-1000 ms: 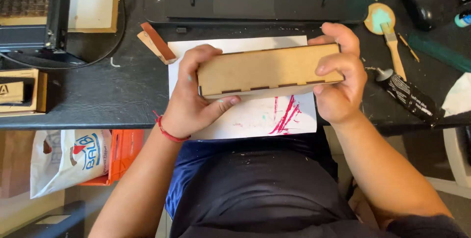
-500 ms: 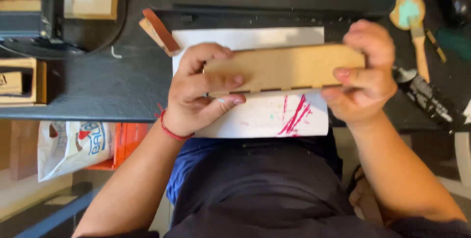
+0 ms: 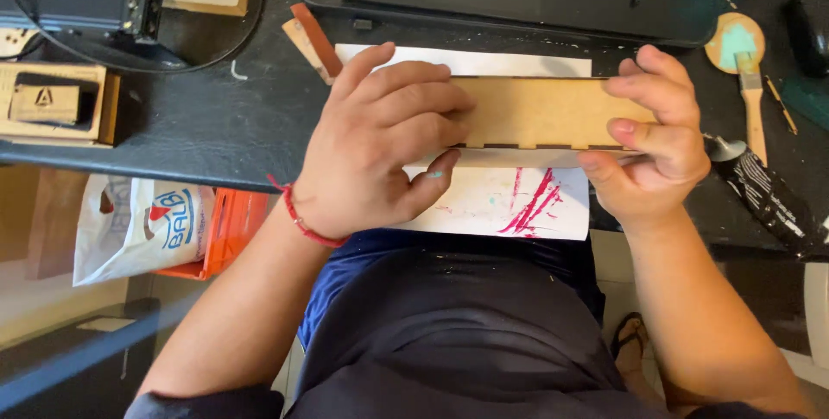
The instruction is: Assembling a small wooden box by applying glue to the edges and fitting the panels together.
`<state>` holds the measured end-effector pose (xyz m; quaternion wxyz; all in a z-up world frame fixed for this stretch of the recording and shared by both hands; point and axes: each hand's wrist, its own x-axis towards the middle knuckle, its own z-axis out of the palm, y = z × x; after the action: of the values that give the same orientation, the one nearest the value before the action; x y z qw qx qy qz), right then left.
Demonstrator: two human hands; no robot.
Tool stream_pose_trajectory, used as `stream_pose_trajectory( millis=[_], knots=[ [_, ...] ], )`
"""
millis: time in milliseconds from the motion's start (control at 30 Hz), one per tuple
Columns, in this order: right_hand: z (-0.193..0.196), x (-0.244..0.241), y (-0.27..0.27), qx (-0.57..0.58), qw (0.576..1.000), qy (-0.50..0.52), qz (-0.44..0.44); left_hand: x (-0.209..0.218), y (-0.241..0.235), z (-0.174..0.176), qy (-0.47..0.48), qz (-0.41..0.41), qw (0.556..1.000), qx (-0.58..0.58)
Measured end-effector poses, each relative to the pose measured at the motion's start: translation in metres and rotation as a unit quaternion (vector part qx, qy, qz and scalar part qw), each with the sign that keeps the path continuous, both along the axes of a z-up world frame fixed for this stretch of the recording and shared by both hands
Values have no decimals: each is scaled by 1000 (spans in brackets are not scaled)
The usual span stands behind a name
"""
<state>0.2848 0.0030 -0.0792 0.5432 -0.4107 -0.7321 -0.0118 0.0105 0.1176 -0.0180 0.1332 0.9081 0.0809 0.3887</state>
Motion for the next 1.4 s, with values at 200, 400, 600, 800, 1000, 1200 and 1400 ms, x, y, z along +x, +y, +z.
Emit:
stream_pose_trajectory(
  millis=[200, 400, 600, 800, 1000, 1200, 1400],
  knots=[
    [0, -2, -1, -8, 1000, 11, -5, 2, -5, -3, -27, -1, 999, -40],
    [-1, 0, -3, -6, 1000, 13, -3, 5, -9, 4, -11, 11, 999, -36],
    [1, 4, -2, -4, 1000, 0, 4, 27, -25, 15, 181, 161, 965, 101],
    [0, 3, -3, -7, 1000, 2, 0, 62, -43, 7, 275, 237, 918, 160],
    [-18, 0, -5, -12, 999, 32, -37, 65, -41, 2, 281, 214, 918, 180],
    [-12, 7, -7, -17, 1000, 8, 0, 65, -39, 3, 263, 224, 916, 205],
    [10, 12, -14, -37, 997, -63, 10, 35, -33, 23, 227, 114, 961, 111]
  ],
)
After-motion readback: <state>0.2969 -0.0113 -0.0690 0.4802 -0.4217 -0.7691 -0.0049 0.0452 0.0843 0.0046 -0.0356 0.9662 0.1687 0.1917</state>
